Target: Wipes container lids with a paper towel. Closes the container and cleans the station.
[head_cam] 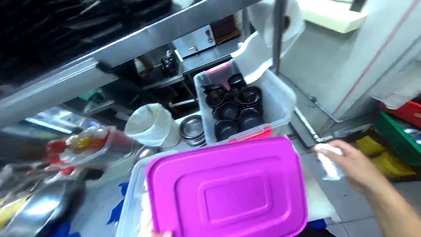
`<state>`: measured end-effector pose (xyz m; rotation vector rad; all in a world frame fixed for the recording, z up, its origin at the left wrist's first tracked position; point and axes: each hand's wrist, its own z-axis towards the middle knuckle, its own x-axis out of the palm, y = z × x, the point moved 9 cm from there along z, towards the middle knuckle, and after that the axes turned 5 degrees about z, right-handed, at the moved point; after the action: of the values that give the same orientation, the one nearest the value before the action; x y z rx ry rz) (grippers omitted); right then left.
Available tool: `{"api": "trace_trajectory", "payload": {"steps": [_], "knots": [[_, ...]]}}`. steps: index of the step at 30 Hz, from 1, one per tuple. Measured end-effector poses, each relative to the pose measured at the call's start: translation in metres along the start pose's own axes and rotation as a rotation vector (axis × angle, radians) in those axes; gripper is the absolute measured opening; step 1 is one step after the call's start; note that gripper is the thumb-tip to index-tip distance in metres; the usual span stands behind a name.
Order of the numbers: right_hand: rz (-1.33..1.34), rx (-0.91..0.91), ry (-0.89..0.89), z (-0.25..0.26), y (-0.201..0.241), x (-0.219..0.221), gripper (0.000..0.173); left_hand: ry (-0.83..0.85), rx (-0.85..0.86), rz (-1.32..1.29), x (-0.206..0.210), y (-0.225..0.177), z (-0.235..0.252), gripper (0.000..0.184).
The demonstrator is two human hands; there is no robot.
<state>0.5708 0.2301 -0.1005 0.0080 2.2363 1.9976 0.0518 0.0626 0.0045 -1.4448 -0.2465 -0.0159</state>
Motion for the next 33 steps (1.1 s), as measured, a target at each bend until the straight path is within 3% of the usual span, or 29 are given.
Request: {"api": "trace_trajectory", "payload": {"steps": [3,9,13,18,25,33], "knots": [[0.004,-0.077,-0.172,-0.014,0.010,-0.018,0.020,-0.009,0.004,-0.169,0.032,0.008,0.010,0.032],[0.040,-0.434,-0.192,-0.038,0.056,0.003,0.020,0.115,0.049,-0.429,0.064,0.030,0.029,0.040],[0.066,-0.466,-0.178,-0.047,0.084,0.035,0.021,0.199,0.016,-0.440,0.093,0.036,0.029,0.046],[-0.280,-0.459,-0.201,-0.045,0.105,0.082,0.023,0.330,-0.001,-0.360,0.141,0.049,0.015,0.050],[-0.370,-0.883,0.129,-0.110,0.144,0.187,0.018,0.305,0.010,-0.018,0.161,0.054,0.015,0.041],[-0.466,-1.034,0.432,-0.153,0.087,0.195,0.014,0.061,-0.049,-0.034,0.138,0.076,0.006,0.036]]}}
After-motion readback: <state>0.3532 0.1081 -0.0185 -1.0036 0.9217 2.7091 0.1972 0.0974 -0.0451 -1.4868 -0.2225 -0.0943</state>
